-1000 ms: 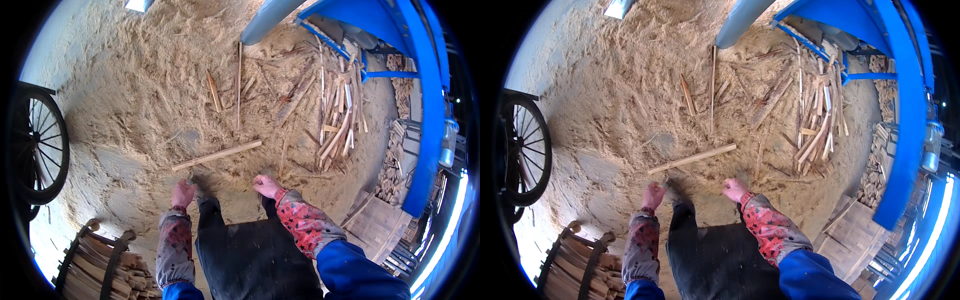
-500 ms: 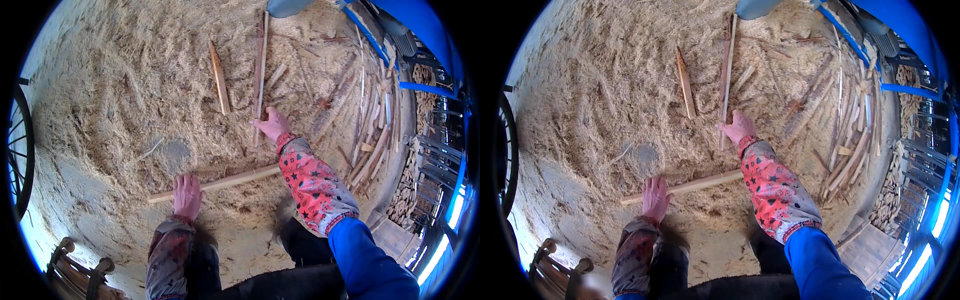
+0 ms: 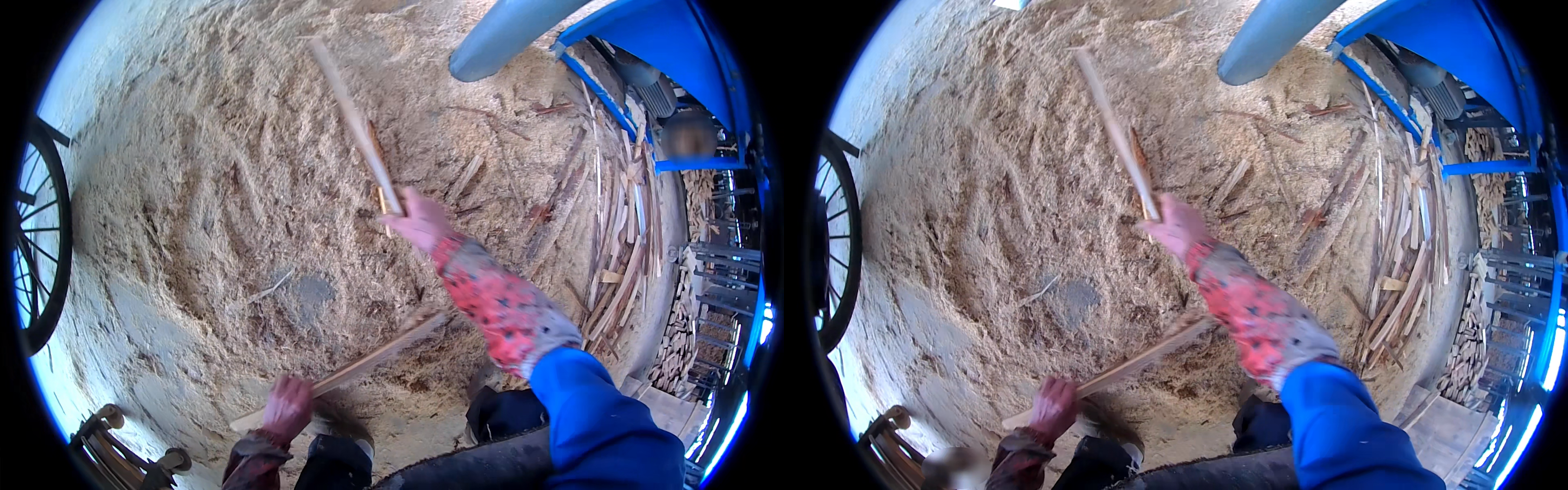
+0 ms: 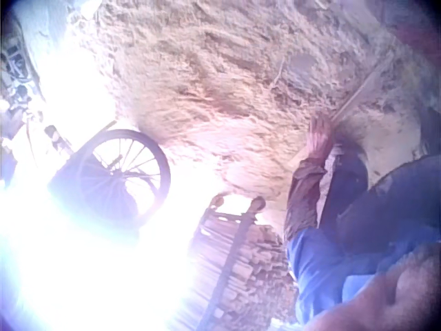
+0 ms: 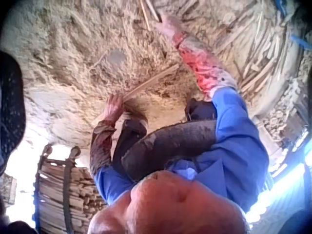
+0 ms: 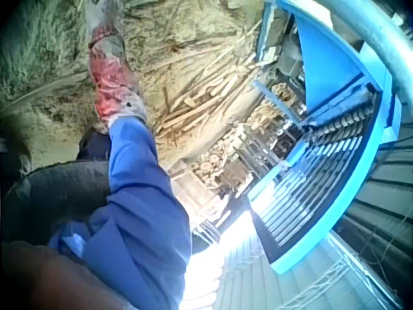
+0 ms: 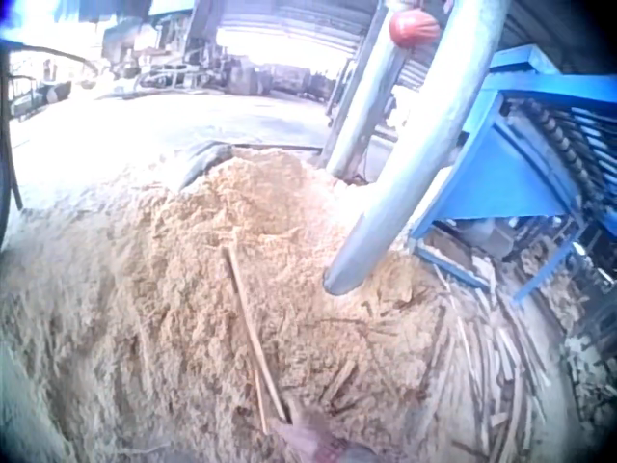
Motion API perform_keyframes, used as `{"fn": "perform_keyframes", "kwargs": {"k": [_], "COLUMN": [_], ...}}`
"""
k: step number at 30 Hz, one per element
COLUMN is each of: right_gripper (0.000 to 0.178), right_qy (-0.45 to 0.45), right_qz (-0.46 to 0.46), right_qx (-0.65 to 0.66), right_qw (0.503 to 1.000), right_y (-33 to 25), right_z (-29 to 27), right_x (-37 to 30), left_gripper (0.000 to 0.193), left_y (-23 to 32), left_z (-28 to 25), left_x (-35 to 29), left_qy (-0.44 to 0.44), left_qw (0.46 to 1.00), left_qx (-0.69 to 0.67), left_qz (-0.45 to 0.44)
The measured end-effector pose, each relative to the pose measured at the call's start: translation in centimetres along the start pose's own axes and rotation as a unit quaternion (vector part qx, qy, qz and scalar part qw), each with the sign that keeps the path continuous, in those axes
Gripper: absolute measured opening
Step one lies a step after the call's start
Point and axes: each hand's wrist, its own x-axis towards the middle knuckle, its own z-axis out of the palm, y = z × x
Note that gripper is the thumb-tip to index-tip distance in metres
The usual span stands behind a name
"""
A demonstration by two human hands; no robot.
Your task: The person gathers small wooden planks and offcuts from a pile of sawdust and places them into a two-wheeled cart. The person repeatedly picks up bundles of wood and loads them into the cart.
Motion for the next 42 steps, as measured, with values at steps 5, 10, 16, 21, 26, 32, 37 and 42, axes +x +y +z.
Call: {"fn": "perform_keyframes", "kwargs": {"k": [5,10,16,21,26,32,37,42], "right_gripper": [0.047,0.042,0.044,0.045,0.040,0.087,0.100,0.090], "right_qy": [0.022,-0.067,-0.198,-0.155,-0.120,0.318,0.216,0.273], "right_qz": [-0.043,-0.061,-0.017,-0.059,-0.076,0.313,0.435,0.382], "right_qx": [-0.183,0.033,0.333,0.295,0.108,-0.153,-0.059,-0.009], "right_qw": [0.982,0.995,0.922,0.941,0.984,0.882,0.872,0.883], "right_y": [1.2,1.3,2.6,3.6,11.0,30.3,28.2,32.8], "right_z": [2.8,0.4,3.7,7.0,0.5,-12.4,-13.6,-14.9], "right_x": [5.3,-0.6,-13.0,-16.8,-15.3,-11.6,-7.1,-9.2], "left_gripper": [0.014,0.015,0.022,0.027,0.023,0.039,0.038,0.036], "left_y": [-1.2,-2.6,3.4,8.8,10.3,10.2,13.4,14.5], "left_z": [-3.1,-1.4,0.3,3.7,6.9,8.6,9.3,9.9], "left_x": [-4.6,-5.9,11.2,19.5,20.3,19.9,20.7,21.1], "left_qy": [0.029,0.156,0.101,0.069,0.150,0.089,0.087,0.011], "left_qw": [0.989,0.959,0.735,0.758,0.719,0.818,0.831,0.870], "left_qx": [0.037,-0.068,-0.568,-0.555,-0.547,-0.428,-0.461,-0.405], "left_qz": [-0.137,-0.228,-0.356,-0.336,-0.403,-0.374,-0.301,-0.283]}}
